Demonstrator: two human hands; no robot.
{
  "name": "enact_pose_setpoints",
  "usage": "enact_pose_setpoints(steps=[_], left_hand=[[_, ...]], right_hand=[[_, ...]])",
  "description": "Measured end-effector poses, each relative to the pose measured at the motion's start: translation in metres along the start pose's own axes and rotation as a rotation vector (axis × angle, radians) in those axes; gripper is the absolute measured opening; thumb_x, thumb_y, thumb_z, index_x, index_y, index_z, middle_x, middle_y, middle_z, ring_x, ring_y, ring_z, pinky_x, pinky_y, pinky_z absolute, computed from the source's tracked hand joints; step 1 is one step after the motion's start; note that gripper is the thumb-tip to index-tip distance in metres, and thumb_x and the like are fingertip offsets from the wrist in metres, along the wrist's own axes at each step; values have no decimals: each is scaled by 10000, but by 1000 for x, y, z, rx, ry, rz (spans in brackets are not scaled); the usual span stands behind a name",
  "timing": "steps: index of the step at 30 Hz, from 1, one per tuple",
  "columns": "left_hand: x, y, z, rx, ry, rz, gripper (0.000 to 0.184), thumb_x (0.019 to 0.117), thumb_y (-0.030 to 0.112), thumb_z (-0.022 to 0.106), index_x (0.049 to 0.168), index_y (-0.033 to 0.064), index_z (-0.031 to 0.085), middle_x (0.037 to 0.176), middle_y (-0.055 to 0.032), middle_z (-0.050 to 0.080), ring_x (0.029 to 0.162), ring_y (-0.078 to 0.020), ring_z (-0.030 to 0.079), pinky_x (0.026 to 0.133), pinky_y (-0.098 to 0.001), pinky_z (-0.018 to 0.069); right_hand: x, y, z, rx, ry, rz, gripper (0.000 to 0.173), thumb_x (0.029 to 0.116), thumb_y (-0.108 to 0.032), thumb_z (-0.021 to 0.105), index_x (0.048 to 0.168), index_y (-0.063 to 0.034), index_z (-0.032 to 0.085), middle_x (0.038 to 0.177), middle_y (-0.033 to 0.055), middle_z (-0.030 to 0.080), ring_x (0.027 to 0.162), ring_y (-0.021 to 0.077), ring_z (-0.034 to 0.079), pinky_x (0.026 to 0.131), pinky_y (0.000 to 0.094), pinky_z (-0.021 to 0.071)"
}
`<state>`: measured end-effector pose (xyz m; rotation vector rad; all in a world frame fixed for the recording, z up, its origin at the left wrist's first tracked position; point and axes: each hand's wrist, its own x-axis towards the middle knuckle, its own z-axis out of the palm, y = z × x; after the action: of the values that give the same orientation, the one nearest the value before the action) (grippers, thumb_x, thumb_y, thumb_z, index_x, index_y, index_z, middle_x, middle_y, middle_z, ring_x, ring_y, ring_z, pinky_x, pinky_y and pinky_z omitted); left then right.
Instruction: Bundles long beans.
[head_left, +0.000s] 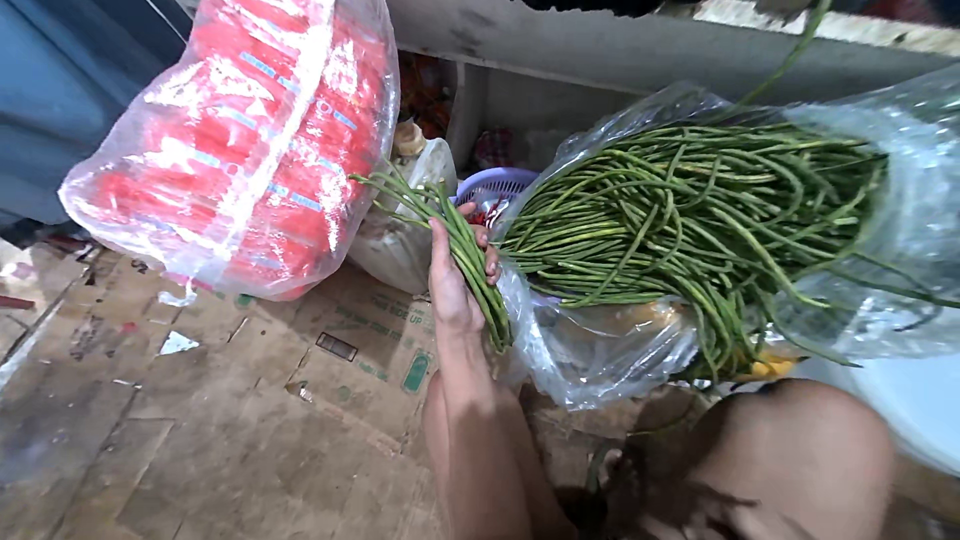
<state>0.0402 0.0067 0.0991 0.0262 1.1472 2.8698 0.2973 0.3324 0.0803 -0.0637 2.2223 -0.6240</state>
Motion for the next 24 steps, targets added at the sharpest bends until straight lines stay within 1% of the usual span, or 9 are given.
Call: enact_pose_setpoints(steps=[3,6,8,10,12,14,16,21,24], left_hand=[[0,-2,1,-42,-31,5,545,1088,538,232,1306,182,583,800,-5,576,518,-65,509,442,-177,442],[-2,-15,13,-136,-65,-54,349,1092,334,377,1317,158,576,851,-18,597,582,-78,565,508,-194,499],[-5,-28,26,-185,-90,-116,318,1082,263,445,1342,133,572,944,-49,646,672,-107,629,594,-232,556],[-9,-42,38,-236,-91,-150,311,1076,214,475,1362,141,572,1015,-73,687,775,-150,702,707,-300,619],[-10,-56,44,-254,-87,-132,324,1075,201,494,1384,146,574,1066,-81,706,856,-179,729,802,-355,628],[-10,-61,46,-172,-61,-96,330,1076,204,493,1395,157,558,1056,-54,698,829,-150,714,777,-327,624],[-14,-57,45,-105,-73,-94,335,1081,226,480,1410,180,522,1047,-27,663,808,-132,682,756,-317,613],[-13,-43,42,-186,-124,-69,362,1104,267,411,1406,133,560,1239,-100,683,1094,-245,703,958,-457,586],[-18,-45,35,-109,-31,-62,359,1113,271,384,1360,109,588,1158,-96,707,976,-217,731,882,-417,617]], right_hand=[[33,-20,-57,39,400,-243,377,1031,-405,595,976,-67,751,731,85,702,621,211,677,594,459,581],[84,-77,-102,171,591,-498,389,976,-515,636,1091,-162,753,681,-75,633,556,-25,538,512,188,471],[116,-110,-116,185,548,-580,540,935,-579,670,1230,-127,707,738,-49,641,603,-5,548,558,196,489],[144,-127,-116,219,451,-592,634,888,-643,686,1203,-93,690,799,-29,646,686,24,583,639,250,521],[165,-128,-113,394,304,-661,445,875,-535,767,1022,-116,746,853,-66,719,789,-21,662,740,232,573],[173,-122,-111,656,78,-770,137,921,-271,767,945,-135,763,832,-112,731,764,-53,670,721,177,579],[172,-113,-115,831,-177,-798,65,939,-154,702,880,-174,721,771,-140,703,699,-49,647,665,162,556],[164,-102,-110,804,-338,-778,185,1044,-251,615,970,-109,709,835,-79,745,739,8,704,698,194,596],[154,-98,-112,741,-413,-683,367,1107,-349,458,1088,-74,700,815,-22,760,683,48,720,630,212,605]])
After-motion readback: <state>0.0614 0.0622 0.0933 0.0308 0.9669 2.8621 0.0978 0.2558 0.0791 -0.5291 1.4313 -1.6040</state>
